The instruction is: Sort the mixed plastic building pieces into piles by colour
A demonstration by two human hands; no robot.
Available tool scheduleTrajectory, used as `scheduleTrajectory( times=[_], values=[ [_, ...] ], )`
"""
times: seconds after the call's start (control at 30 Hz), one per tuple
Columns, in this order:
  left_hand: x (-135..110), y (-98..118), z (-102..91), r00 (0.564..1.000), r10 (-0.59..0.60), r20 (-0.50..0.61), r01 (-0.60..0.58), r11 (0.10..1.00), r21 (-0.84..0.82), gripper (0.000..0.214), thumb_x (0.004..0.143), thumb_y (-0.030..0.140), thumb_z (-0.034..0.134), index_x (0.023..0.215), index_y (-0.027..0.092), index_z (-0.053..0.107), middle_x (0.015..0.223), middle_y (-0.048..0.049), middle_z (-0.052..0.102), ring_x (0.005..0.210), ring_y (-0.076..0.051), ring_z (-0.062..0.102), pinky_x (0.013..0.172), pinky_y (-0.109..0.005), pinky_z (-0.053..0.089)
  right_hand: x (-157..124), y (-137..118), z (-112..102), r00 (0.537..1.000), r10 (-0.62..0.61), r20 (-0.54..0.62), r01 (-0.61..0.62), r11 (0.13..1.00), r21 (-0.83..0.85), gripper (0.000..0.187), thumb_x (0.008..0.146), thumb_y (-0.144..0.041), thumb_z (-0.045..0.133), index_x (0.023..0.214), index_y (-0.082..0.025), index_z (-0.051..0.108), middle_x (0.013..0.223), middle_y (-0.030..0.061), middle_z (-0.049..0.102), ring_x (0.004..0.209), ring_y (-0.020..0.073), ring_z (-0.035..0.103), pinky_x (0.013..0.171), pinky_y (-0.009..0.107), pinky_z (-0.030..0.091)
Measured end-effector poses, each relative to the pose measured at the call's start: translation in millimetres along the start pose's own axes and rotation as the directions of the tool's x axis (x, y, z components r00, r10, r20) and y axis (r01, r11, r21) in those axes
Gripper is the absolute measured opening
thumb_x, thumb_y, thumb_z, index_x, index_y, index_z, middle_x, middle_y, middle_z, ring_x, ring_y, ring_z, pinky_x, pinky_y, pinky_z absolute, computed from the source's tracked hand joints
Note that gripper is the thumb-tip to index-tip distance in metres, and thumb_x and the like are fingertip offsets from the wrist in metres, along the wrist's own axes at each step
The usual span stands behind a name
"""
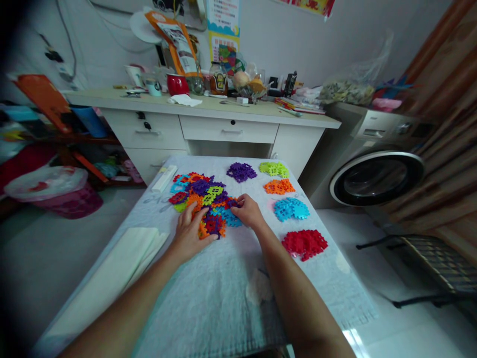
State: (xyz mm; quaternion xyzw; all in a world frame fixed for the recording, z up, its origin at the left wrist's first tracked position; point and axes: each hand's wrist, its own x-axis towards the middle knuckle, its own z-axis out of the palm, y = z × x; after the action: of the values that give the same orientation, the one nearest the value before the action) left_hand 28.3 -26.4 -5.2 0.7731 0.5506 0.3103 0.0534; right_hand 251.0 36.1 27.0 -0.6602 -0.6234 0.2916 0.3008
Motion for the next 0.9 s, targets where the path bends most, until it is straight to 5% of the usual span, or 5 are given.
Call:
scheduleTrajectory(
  times=[0.3,0.57,0.9],
  values=[
    [1,1,0.0,0.999,-0.027,-0.025,0.027,1.000,0.002,0.078,0.070,0.048,0.075,0.137,0.021,0.047,0.150,-0.0161,0.029,0.141,-0.039,0.028,0.116,-0.057,0.026,35,-15,-23,0.989,0.055,-0.139,-0.061,0.997,-0.037,0.032,0.072,-0.030,0.067,0.102,-0.020,0.059,0.088,0.0018,0.066,0.074,0.0148,0.061,0.064,0.024,0.044],
    [4,1,-1.5,0.998,-0.049,-0.047,0.050,0.999,0.015,0.088,0.063,0.058,0.079,0.137,0.023,0.048,0.152,-0.0160,0.029,0.142,-0.041,0.026,0.115,-0.059,0.026,82,-15,-21,0.959,-0.029,-0.281,-0.060,0.951,-0.303,0.034,0.074,-0.038,0.064,0.101,-0.018,0.062,0.096,0.0080,0.068,0.088,0.0227,0.063,0.075,0.030,0.046],
    [2,0,-0.2,0.996,-0.091,-0.017,0.091,0.996,0.023,0.097,0.059,0.066,0.077,0.140,0.022,0.047,0.154,-0.0164,0.026,0.144,-0.043,0.021,0.115,-0.061,0.024,134,-16,-17,0.905,-0.148,-0.399,0.004,0.940,-0.341,0.029,0.074,-0.029,0.062,0.101,-0.017,0.062,0.106,0.0109,0.060,0.094,0.0236,0.058,0.085,0.034,0.046]
  ],
)
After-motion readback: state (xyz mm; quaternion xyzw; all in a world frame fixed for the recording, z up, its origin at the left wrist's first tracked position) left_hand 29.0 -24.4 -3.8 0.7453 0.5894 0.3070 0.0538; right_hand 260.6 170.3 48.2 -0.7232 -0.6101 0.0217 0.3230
